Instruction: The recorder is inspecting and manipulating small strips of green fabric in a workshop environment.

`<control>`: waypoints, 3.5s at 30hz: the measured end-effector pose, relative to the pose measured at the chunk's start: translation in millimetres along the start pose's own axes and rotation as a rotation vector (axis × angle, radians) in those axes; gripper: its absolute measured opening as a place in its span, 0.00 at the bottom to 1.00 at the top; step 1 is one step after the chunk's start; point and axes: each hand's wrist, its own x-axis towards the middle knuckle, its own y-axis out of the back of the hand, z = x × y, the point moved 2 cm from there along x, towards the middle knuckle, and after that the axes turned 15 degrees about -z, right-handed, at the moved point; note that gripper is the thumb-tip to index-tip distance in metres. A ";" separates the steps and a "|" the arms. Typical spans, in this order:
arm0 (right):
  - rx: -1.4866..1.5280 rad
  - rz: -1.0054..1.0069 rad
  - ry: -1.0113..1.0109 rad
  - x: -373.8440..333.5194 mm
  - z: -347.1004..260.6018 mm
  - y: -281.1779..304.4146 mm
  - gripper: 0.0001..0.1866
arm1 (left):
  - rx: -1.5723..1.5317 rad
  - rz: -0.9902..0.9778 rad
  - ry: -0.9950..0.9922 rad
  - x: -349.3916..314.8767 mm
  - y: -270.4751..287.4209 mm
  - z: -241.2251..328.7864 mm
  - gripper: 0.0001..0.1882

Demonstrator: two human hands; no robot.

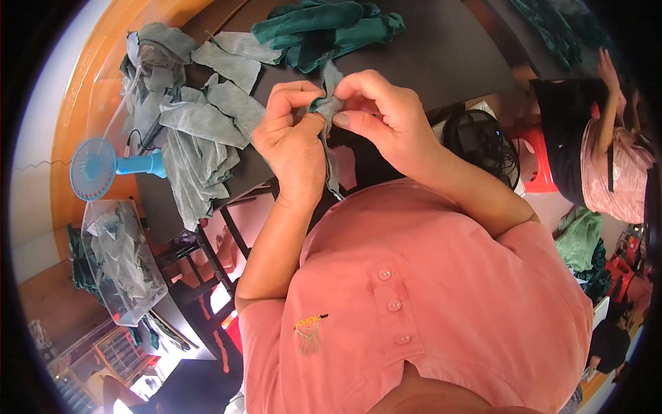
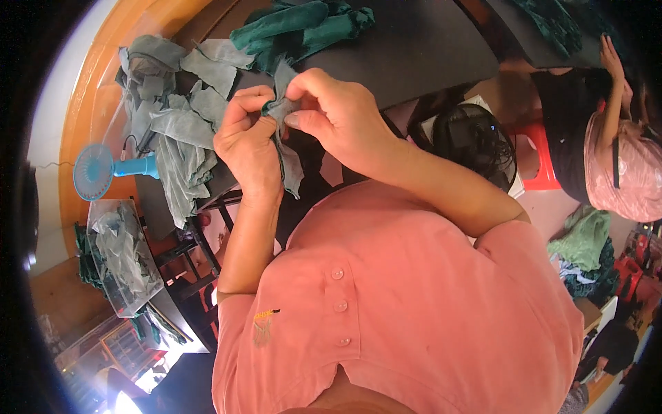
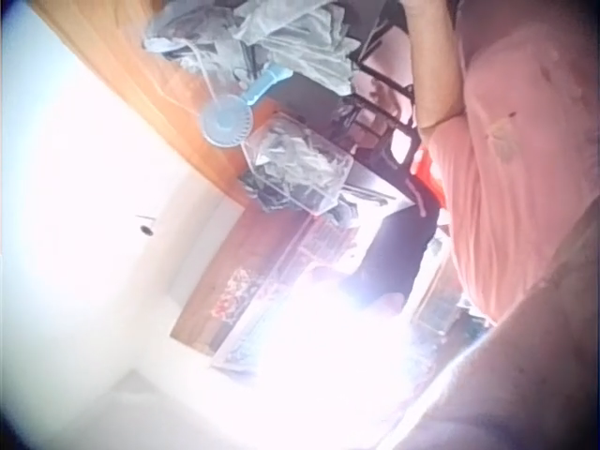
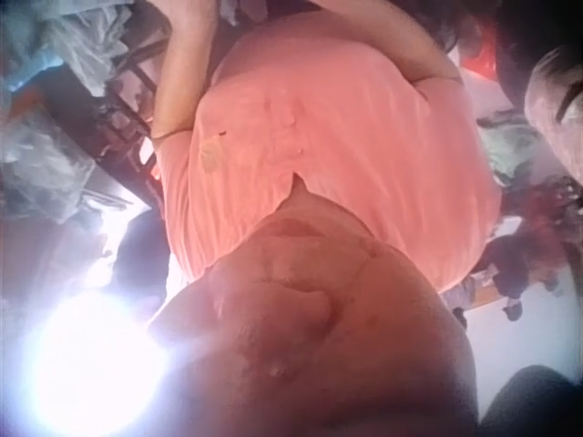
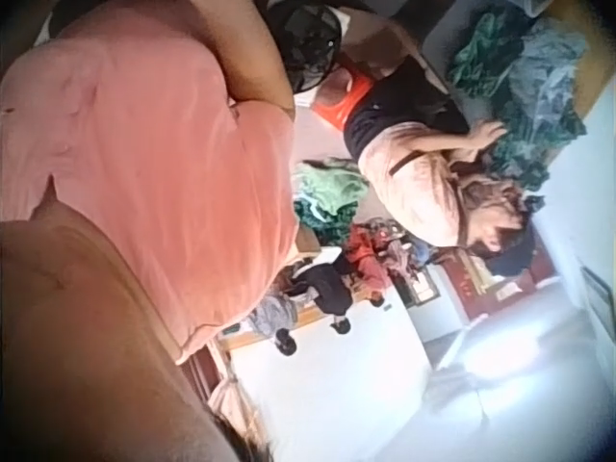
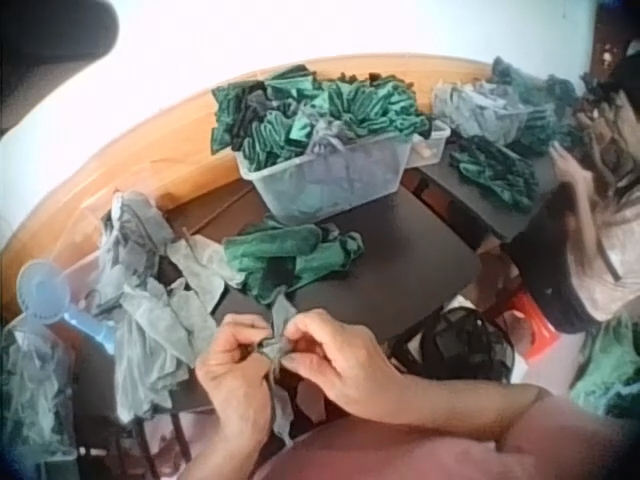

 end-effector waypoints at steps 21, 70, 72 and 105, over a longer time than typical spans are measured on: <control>-0.473 -0.053 0.333 -16.2 -8.8 17.7 0.09 | 0.365 -0.301 -0.066 -3.7 -21.3 -1.2 0.16; -0.334 0.162 0.457 15.8 -13.0 5.8 0.17 | -0.114 0.085 0.021 -13.2 -18.3 7.6 0.07; -0.366 0.118 0.451 16.1 -15.6 11.4 0.16 | -0.187 0.051 0.134 -18.2 -9.4 9.3 0.08; 0.229 -0.407 0.139 51.6 -18.3 -33.3 0.03 | -0.900 -0.960 0.438 -42.1 -18.7 42.5 0.27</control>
